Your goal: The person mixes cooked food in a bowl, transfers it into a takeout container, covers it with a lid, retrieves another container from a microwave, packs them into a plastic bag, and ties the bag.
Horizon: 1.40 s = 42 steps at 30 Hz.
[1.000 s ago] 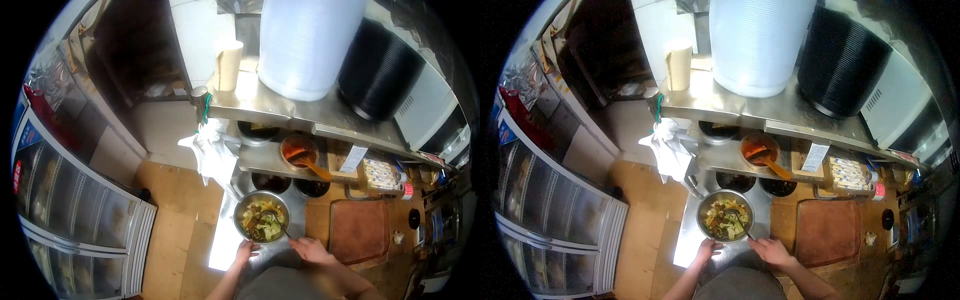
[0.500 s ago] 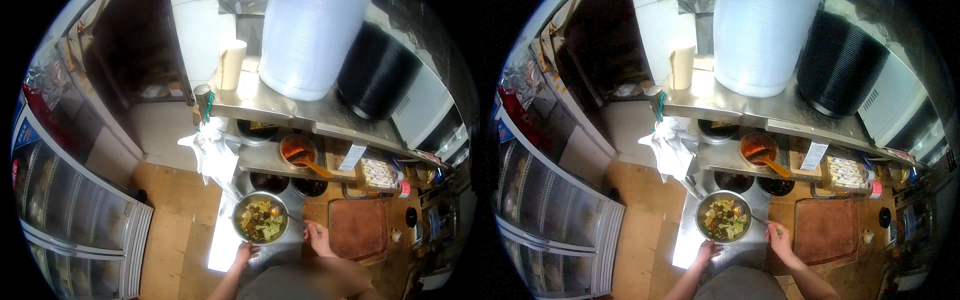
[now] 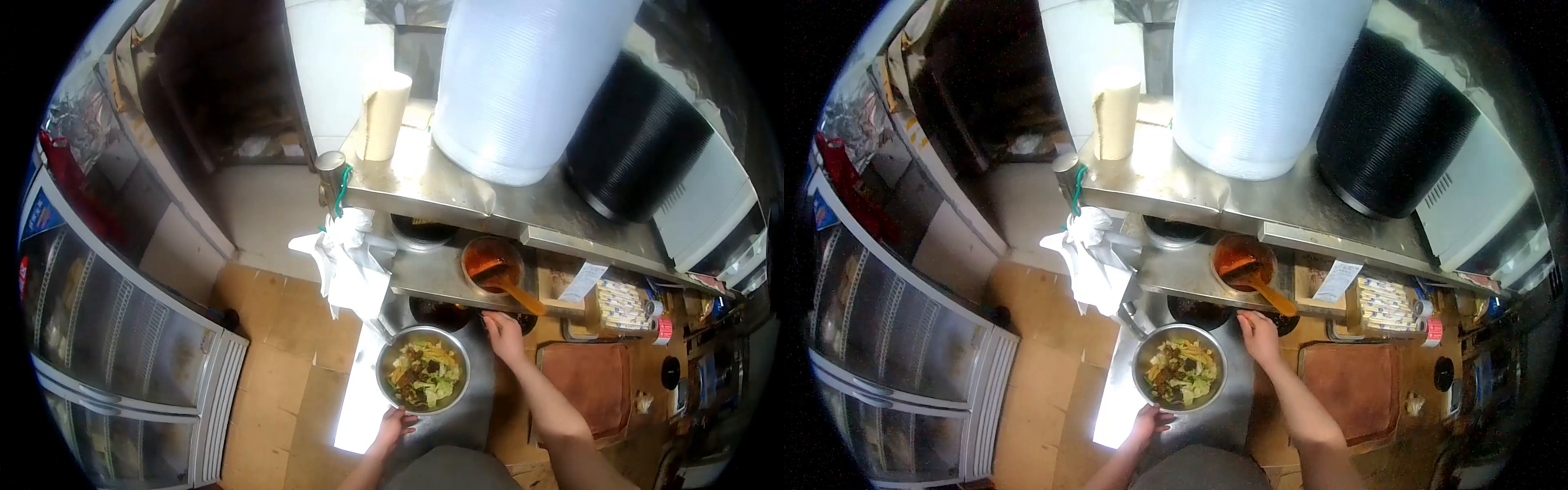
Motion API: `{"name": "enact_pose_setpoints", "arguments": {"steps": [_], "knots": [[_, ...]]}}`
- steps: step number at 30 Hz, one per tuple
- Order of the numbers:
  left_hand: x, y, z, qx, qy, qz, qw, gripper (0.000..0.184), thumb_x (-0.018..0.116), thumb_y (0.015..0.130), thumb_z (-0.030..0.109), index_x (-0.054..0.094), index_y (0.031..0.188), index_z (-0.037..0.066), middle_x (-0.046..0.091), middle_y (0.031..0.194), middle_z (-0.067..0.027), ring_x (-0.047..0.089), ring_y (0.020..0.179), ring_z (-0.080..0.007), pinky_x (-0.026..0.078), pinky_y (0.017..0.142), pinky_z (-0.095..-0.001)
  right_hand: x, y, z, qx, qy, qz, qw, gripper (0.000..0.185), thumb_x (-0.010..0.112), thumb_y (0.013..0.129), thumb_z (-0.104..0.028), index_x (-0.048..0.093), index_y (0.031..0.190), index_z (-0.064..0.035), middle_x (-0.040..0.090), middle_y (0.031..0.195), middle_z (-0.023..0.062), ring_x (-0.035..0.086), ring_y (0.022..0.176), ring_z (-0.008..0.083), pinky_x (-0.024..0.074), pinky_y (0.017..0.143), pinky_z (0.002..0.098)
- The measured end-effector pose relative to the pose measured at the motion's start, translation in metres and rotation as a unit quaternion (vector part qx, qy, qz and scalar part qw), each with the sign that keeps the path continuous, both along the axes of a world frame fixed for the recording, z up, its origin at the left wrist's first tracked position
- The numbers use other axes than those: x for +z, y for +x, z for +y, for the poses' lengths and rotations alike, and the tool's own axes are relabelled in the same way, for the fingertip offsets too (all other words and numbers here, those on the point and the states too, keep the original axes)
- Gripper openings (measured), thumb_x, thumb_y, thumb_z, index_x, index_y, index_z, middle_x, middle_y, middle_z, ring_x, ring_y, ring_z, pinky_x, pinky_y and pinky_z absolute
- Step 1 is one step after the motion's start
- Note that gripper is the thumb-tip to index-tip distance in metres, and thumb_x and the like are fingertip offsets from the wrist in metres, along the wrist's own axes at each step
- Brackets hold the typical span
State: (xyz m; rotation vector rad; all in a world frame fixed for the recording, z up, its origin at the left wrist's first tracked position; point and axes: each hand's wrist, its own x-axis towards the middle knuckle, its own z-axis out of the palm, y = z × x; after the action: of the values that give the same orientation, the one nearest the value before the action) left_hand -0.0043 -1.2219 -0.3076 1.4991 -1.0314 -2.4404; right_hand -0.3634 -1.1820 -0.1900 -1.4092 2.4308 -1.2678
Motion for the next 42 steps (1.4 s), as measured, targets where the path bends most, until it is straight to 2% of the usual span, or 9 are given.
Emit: {"name": "enact_pose_setpoints", "arguments": {"steps": [4, 7, 9, 17, 20, 27, 29, 33, 42], "knots": [[-0.003, 0.000, -0.002, 0.005, 0.010, -0.006, 1.000, 0.035, 0.042, 0.108, 0.025, 0.051, 0.135, 0.005, 0.065, 0.123, -0.0097, 0.066, 0.108, -0.0223, 0.058, 0.077, -0.0377, 0.002, -0.005, -0.009, 0.049, 0.049, 0.075, 0.995, 0.020, 0.063, 0.097, -0.017, 0.071, 0.108, -0.0016, 0.071, 0.093, 0.0198, 0.071, 0.076, 0.0280, 0.0543, 0.070, 0.0342], [0.003, -0.001, -0.002, 0.000, 0.009, -0.014, 1.000, 0.034, 0.042, 0.108, 0.026, 0.052, 0.133, 0.006, 0.066, 0.119, -0.0099, 0.066, 0.106, -0.0218, 0.058, 0.076, -0.0369, -0.015, -0.007, -0.008, 0.010, 0.060, -0.127, 0.990, 0.026, 0.063, 0.099, -0.024, 0.072, 0.104, -0.0007, 0.072, 0.085, 0.0157, 0.069, 0.068, 0.0243, 0.0535, 0.065, 0.0325], [0.003, -0.001, -0.002, -0.006, 0.004, -0.014, 1.000, 0.034, 0.042, 0.108, 0.026, 0.053, 0.133, 0.006, 0.067, 0.117, -0.0102, 0.066, 0.106, -0.0216, 0.058, 0.076, -0.0365, -0.027, -0.007, -0.007, -0.032, 0.027, -0.358, 0.933, 0.026, 0.061, 0.101, -0.026, 0.072, 0.109, -0.0028, 0.067, 0.077, 0.0045, 0.062, 0.064, 0.0127, 0.0460, 0.051, 0.0264], [0.012, -0.002, -0.003, -0.005, 0.005, -0.005, 1.000, 0.034, 0.043, 0.107, 0.026, 0.053, 0.132, 0.006, 0.067, 0.116, -0.0121, 0.066, 0.107, -0.0229, 0.058, 0.075, -0.0367, -0.034, -0.014, 0.017, -0.155, -0.054, -0.614, 0.772, 0.033, 0.061, 0.101, -0.038, 0.067, 0.115, -0.0089, 0.064, 0.078, 0.0007, 0.054, 0.059, 0.0084, 0.0318, 0.045, 0.0214], [0.011, -0.003, -0.001, -0.023, 0.002, -0.005, 1.000, 0.035, 0.043, 0.107, 0.026, 0.052, 0.133, 0.004, 0.066, 0.116, -0.0130, 0.066, 0.108, -0.0234, 0.058, 0.076, -0.0371, -0.008, -0.004, 0.037, -0.151, -0.073, -0.591, 0.789, 0.035, 0.061, 0.101, -0.040, 0.069, 0.114, -0.0085, 0.065, 0.077, -0.0001, 0.054, 0.057, 0.0072, 0.0318, 0.045, 0.0224], [0.009, -0.003, 0.008, -0.039, -0.032, 0.001, 0.999, 0.037, 0.041, 0.108, 0.026, 0.052, 0.132, 0.001, 0.065, 0.116, -0.0135, 0.066, 0.107, -0.0225, 0.059, 0.079, -0.0385, 0.040, 0.075, 0.098, -0.014, -0.027, -0.386, 0.922, 0.022, 0.059, 0.101, -0.013, 0.071, 0.115, -0.0020, 0.067, 0.082, 0.0050, 0.059, 0.066, 0.0128, 0.0498, 0.062, 0.0261], [0.013, -0.006, 0.007, -0.042, -0.028, 0.002, 0.999, 0.037, 0.042, 0.108, 0.027, 0.052, 0.132, 0.002, 0.065, 0.117, -0.0138, 0.066, 0.107, -0.0220, 0.059, 0.079, -0.0377, 0.078, 0.097, 0.105, 0.101, 0.036, -0.132, 0.985, 0.022, 0.060, 0.097, -0.009, 0.072, 0.115, -0.0048, 0.067, 0.083, 0.0102, 0.063, 0.066, 0.0183, 0.0509, 0.062, 0.0282], [0.012, -0.006, 0.009, -0.038, -0.028, -0.009, 0.999, 0.037, 0.042, 0.108, 0.030, 0.055, 0.124, 0.000, 0.066, 0.114, -0.0138, 0.066, 0.107, -0.0217, 0.060, 0.080, -0.0377, 0.111, 0.123, 0.124, 0.165, 0.091, 0.027, 0.982, 0.025, 0.066, 0.094, -0.015, 0.071, 0.118, -0.0095, 0.064, 0.083, 0.0103, 0.065, 0.070, 0.0287, 0.0534, 0.061, 0.0361], [0.009, -0.005, 0.009, -0.042, -0.027, -0.010, 0.999, 0.035, 0.041, 0.108, 0.031, 0.057, 0.117, 0.001, 0.067, 0.111, -0.0117, 0.066, 0.104, -0.0206, 0.061, 0.079, -0.0374, 0.118, 0.143, 0.134, 0.175, 0.103, 0.123, 0.971, 0.029, 0.067, 0.093, -0.018, 0.069, 0.121, -0.0117, 0.065, 0.085, 0.0058, 0.066, 0.076, 0.0249, 0.0536, 0.060, 0.0361]]}}
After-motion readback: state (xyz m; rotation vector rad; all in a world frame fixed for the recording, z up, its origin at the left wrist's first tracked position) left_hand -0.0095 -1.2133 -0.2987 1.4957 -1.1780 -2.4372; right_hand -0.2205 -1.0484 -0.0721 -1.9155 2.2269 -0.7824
